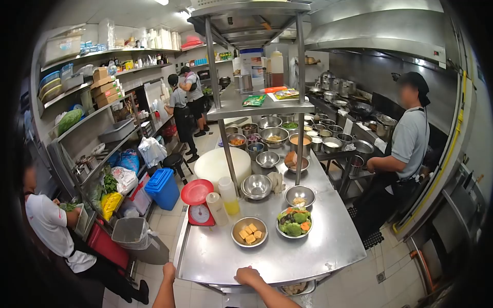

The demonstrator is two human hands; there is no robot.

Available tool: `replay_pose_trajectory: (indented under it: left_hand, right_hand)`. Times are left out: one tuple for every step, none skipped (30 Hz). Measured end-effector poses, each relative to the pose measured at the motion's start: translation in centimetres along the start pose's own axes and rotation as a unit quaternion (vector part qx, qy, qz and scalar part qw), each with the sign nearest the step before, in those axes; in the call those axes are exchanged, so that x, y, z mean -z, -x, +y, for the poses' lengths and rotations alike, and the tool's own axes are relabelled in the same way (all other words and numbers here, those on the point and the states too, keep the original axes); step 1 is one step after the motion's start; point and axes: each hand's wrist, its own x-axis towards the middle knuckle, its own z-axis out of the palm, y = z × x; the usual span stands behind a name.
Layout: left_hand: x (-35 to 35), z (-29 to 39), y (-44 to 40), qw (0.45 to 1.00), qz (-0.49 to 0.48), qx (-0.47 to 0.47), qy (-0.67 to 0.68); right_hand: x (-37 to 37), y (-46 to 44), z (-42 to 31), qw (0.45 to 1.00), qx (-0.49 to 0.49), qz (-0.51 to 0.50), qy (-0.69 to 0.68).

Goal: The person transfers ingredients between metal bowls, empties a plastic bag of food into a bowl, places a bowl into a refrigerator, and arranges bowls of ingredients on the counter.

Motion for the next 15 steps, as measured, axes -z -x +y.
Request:
replay_pose_trajectory:
  left_hand:
    - [-0.5,-1.4,-0.8,1.000,0.000,-0.001,-0.003]
    - [-1.1,-3.2,-2.3,0.996,-0.013,-0.048,-0.075]
    - [-1.4,-3.9,-3.2,0.984,-0.027,-0.095,-0.147]
    - [-0.9,-2.5,-2.5,0.984,-0.028,-0.096,-0.148]
    - [-0.2,-1.1,-1.4,0.993,-0.039,-0.040,-0.104]
    - [0.5,0.3,0.5,0.997,-0.050,0.020,-0.058]
    - [0.2,-0.3,0.9,0.997,-0.047,0.029,-0.054]
    - [-0.1,-0.8,0.7,0.998,-0.051,0.041,0.021]
    - [-0.1,-0.8,0.3,0.992,-0.049,0.052,0.101]
    - [-2.4,-6.0,-3.7,0.995,-0.025,-0.098,-0.016]
    - [-2.2,-5.5,-3.8,0.996,-0.007,-0.091,-0.006]
    - [-1.7,-4.6,-2.9,0.988,-0.018,-0.124,-0.085]
    - [-1.0,-3.9,-2.1,0.973,-0.034,-0.155,-0.170]
    - [-0.7,-3.5,-1.5,0.973,-0.027,-0.148,-0.176]
    - [-0.8,-3.0,-1.0,0.995,-0.033,-0.047,-0.077]
  right_hand:
    - [0.1,0.4,-0.1,1.000,0.001,0.000,-0.003]
    - [0.5,0.8,-0.2,1.000,0.001,0.007,-0.010]
    - [0.9,1.1,-0.2,1.000,0.001,0.013,-0.017]
    - [1.6,1.5,-0.1,1.000,0.001,0.013,-0.019]
    - [2.3,1.9,0.0,0.999,0.000,0.004,-0.041]
    - [2.4,2.3,0.2,0.998,-0.001,-0.008,-0.059]
    - [2.2,2.3,0.6,0.999,0.003,-0.014,-0.052]
    - [2.2,2.0,0.9,0.998,-0.003,-0.036,-0.051]
    - [2.3,1.4,1.1,0.998,-0.006,-0.055,-0.044]
    - [1.9,1.2,1.6,0.999,0.028,-0.023,-0.025]
    - [2.0,1.0,1.6,0.999,0.019,-0.031,-0.022]
    - [2.2,1.2,1.5,0.999,0.017,-0.032,-0.013]
    - [2.1,1.2,1.2,0.999,0.016,-0.035,-0.010]
    - [2.0,1.2,0.9,0.999,0.026,-0.040,-0.010]
    - [2.2,1.3,0.6,0.999,0.017,-0.041,-0.008]
